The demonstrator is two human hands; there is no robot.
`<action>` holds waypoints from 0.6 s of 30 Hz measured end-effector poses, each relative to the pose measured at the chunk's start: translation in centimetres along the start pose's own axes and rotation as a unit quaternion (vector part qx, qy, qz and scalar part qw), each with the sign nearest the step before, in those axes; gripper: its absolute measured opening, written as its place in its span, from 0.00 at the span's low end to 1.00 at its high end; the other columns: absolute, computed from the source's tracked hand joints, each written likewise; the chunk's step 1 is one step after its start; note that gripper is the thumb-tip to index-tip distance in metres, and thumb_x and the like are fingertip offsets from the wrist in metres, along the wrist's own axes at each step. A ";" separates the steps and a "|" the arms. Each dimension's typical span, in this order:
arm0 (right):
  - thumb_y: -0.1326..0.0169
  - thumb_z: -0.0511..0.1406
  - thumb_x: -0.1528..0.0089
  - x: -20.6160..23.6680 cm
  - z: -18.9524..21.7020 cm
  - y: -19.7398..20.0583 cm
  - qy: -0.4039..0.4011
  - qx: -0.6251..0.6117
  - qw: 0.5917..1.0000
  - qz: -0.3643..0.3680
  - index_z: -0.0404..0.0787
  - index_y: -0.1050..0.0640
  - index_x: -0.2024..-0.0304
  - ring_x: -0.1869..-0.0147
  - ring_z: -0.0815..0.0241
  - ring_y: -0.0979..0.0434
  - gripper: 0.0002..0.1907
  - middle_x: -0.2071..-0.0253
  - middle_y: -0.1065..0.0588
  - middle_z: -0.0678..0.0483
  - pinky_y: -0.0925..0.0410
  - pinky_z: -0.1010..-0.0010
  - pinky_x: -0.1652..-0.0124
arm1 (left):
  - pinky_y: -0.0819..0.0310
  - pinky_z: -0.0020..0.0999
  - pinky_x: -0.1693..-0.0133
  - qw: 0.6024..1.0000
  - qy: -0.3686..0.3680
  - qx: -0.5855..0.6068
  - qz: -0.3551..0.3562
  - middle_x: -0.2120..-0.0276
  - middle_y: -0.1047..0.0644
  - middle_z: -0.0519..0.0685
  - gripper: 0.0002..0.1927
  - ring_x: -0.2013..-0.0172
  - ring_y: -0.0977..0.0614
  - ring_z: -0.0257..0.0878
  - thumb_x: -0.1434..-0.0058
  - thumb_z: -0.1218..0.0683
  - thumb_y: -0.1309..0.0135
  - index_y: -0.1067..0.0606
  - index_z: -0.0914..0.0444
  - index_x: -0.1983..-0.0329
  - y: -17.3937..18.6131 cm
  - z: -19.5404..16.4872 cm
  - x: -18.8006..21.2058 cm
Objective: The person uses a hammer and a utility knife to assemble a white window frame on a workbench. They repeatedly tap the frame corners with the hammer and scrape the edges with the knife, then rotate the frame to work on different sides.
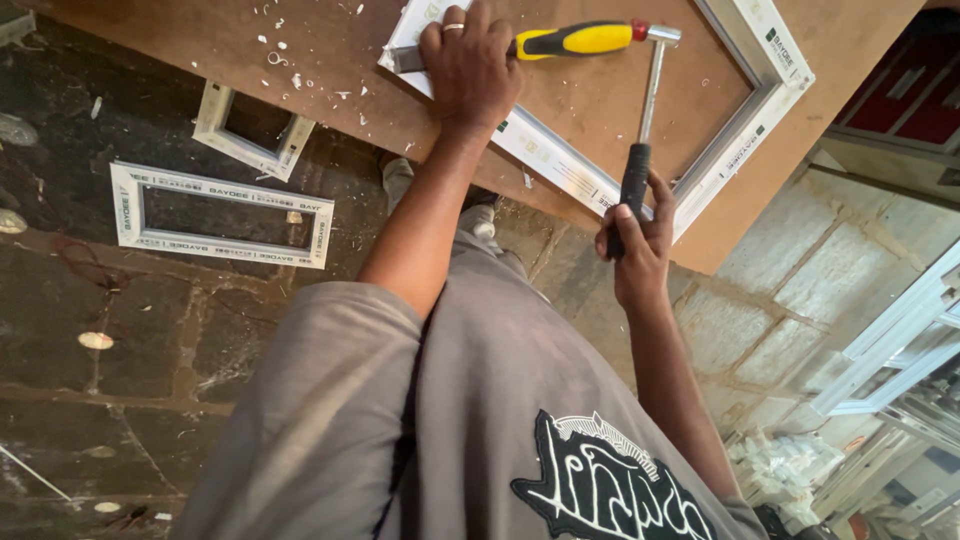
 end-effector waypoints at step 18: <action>0.52 0.32 0.27 0.2 1.2 2.7 0.096 -0.107 0.976 -0.163 0.47 0.46 0.27 0.73 0.64 0.29 0.28 0.63 0.27 0.52 0.37 0.75 0.74 | 0.41 0.48 0.55 0.999 -0.001 0.027 -0.020 0.63 0.26 0.45 0.06 0.56 0.26 0.46 0.51 0.54 0.41 0.23 0.55 0.70 0.3 0.5 -0.2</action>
Point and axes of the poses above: each hand's wrist, its own x-axis away from the middle knuckle, its own y-axis out of the back of the hand, z = x × y, the point moved 10 cm from there along -x, towards the middle knuckle
